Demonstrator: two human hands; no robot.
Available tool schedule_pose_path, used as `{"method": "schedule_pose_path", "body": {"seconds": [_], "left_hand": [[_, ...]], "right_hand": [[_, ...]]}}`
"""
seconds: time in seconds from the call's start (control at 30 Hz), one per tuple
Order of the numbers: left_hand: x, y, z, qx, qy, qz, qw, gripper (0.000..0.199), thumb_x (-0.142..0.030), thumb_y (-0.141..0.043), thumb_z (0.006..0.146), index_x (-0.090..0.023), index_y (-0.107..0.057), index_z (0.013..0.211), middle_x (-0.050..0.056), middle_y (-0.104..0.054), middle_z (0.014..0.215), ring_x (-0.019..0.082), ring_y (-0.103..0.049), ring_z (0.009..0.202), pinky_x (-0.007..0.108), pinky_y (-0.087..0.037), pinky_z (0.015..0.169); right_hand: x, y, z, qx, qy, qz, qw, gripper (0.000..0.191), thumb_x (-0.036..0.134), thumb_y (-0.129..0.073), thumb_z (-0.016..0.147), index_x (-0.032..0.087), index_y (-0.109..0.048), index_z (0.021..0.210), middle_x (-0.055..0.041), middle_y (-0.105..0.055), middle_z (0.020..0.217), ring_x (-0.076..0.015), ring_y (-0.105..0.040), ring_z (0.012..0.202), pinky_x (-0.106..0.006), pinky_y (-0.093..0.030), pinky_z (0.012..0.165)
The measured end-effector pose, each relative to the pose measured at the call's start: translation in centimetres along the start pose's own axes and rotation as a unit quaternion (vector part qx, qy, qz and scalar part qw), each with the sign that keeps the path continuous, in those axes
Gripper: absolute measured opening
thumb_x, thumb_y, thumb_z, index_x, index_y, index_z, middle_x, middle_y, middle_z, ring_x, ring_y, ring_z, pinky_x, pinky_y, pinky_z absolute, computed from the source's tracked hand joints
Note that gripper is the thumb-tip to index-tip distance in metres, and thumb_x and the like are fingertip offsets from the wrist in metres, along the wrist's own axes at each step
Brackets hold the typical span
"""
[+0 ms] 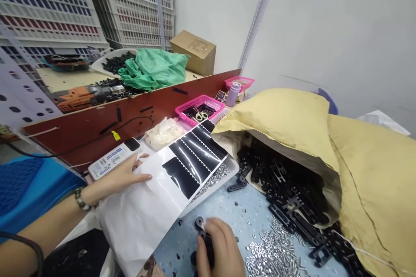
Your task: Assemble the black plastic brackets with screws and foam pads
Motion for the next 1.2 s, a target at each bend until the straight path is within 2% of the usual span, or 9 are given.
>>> {"method": "schedule_pose_path", "body": {"seconds": [0.1, 0.2, 0.3, 0.43, 0.63, 0.87, 1.0, 1.07, 1.2], "left_hand": [[-0.3, -1.0, -0.2, 0.171, 0.061, -0.167, 0.969, 0.060, -0.039, -0.079, 0.066, -0.016, -0.058, 0.118, 0.012, -0.070, 0.108, 0.033, -0.066, 0.101, 0.041, -0.053, 0.086], [0.0, -0.5, -1.3, 0.244, 0.103, -0.246, 0.932, 0.050, -0.033, -0.080, 0.067, -0.014, -0.064, 0.110, 0.011, -0.073, 0.098, 0.033, -0.067, 0.097, 0.039, -0.052, 0.086], [1.4, 0.8, -2.2, 0.246, 0.123, -0.267, 0.924, 0.044, -0.030, -0.074, 0.073, -0.014, -0.064, 0.113, 0.003, -0.074, 0.093, 0.032, -0.065, 0.102, 0.041, -0.049, 0.091], [3.5, 1.1, -3.3, 0.234, 0.140, -0.285, 0.919, 0.035, -0.030, -0.065, 0.080, -0.017, -0.064, 0.113, -0.006, -0.074, 0.090, 0.028, -0.063, 0.106, 0.040, -0.044, 0.096], [4.5, -0.4, -3.3, 0.232, 0.143, -0.305, 0.913, 0.045, -0.035, -0.076, 0.073, -0.019, -0.066, 0.113, 0.004, -0.074, 0.103, 0.030, -0.065, 0.105, 0.042, -0.047, 0.096], [4.4, -1.0, -2.7, 0.219, 0.109, -0.268, 0.932, 0.057, -0.040, -0.077, 0.075, -0.019, -0.059, 0.124, 0.009, -0.071, 0.112, 0.032, -0.064, 0.106, 0.045, -0.048, 0.096], [4.1, -0.3, -2.6, 0.193, 0.083, -0.240, 0.948, 0.060, -0.039, -0.075, 0.077, -0.021, -0.052, 0.130, 0.008, -0.069, 0.115, 0.031, -0.064, 0.106, 0.044, -0.051, 0.093], [3.8, 0.1, -2.7, 0.161, 0.074, -0.223, 0.959, 0.063, -0.039, -0.076, 0.075, -0.023, -0.050, 0.130, 0.007, -0.068, 0.117, 0.031, -0.064, 0.107, 0.043, -0.052, 0.091], [3.1, 0.3, -3.0, 0.118, 0.070, -0.196, 0.971, 0.065, -0.041, -0.077, 0.071, -0.023, -0.050, 0.128, 0.007, -0.067, 0.118, 0.032, -0.063, 0.108, 0.041, -0.053, 0.089]], "right_hand": [[1.8, -3.4, 4.4, 0.078, 0.022, 0.032, 0.996, 0.024, 0.024, -0.047, 0.094, 0.021, -0.053, 0.117, -0.0112, -0.064, 0.110, -0.0235, -0.062, 0.104, -0.036, -0.057, 0.083], [2.8, -6.3, 6.1, 0.119, 0.034, -0.007, 0.992, 0.038, 0.028, -0.052, 0.092, 0.018, -0.047, 0.128, -0.0130, -0.061, 0.122, -0.0267, -0.059, 0.113, -0.044, -0.055, 0.090], [3.4, -8.3, 5.1, 0.133, 0.064, -0.053, 0.988, 0.048, 0.035, -0.054, 0.091, 0.014, -0.044, 0.133, -0.0163, -0.060, 0.126, -0.0315, -0.059, 0.115, -0.053, -0.052, 0.093], [3.8, -9.3, 3.1, 0.131, 0.102, -0.086, 0.982, 0.040, 0.035, -0.047, 0.095, 0.011, -0.051, 0.126, -0.0167, -0.063, 0.123, -0.0320, -0.060, 0.114, -0.056, -0.048, 0.097], [4.2, -9.2, 2.7, 0.104, 0.143, -0.119, 0.977, 0.031, 0.022, -0.045, 0.096, 0.009, -0.057, 0.122, -0.0153, -0.066, 0.119, -0.0278, -0.063, 0.111, -0.048, -0.048, 0.098], [4.4, -9.3, 3.0, 0.047, 0.110, -0.101, 0.988, 0.029, 0.011, -0.039, 0.093, 0.011, -0.061, 0.111, -0.0115, -0.071, 0.108, -0.0234, -0.068, 0.101, -0.044, -0.037, 0.105], [4.1, -9.3, 3.1, 0.086, 0.089, -0.070, 0.990, 0.031, 0.006, -0.038, 0.091, 0.016, -0.060, 0.110, -0.0056, -0.072, 0.106, -0.0191, -0.068, 0.099, -0.043, -0.031, 0.109], [4.2, -9.1, 3.3, 0.105, 0.078, -0.059, 0.990, 0.028, 0.009, -0.042, 0.091, 0.017, -0.059, 0.111, -0.0053, -0.072, 0.105, -0.0196, -0.067, 0.100, -0.044, -0.031, 0.109], [4.8, -8.6, 3.6, 0.102, 0.055, -0.064, 0.991, 0.027, 0.036, -0.051, 0.093, 0.015, -0.059, 0.109, -0.0088, -0.071, 0.100, -0.0256, -0.068, 0.096, -0.050, -0.037, 0.102]]}}
Point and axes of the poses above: each hand's wrist, its own z-axis towards the middle knuckle, its own y-axis out of the back of the hand, x = y × z, the point moved 5 cm from there along z, towards the middle knuckle
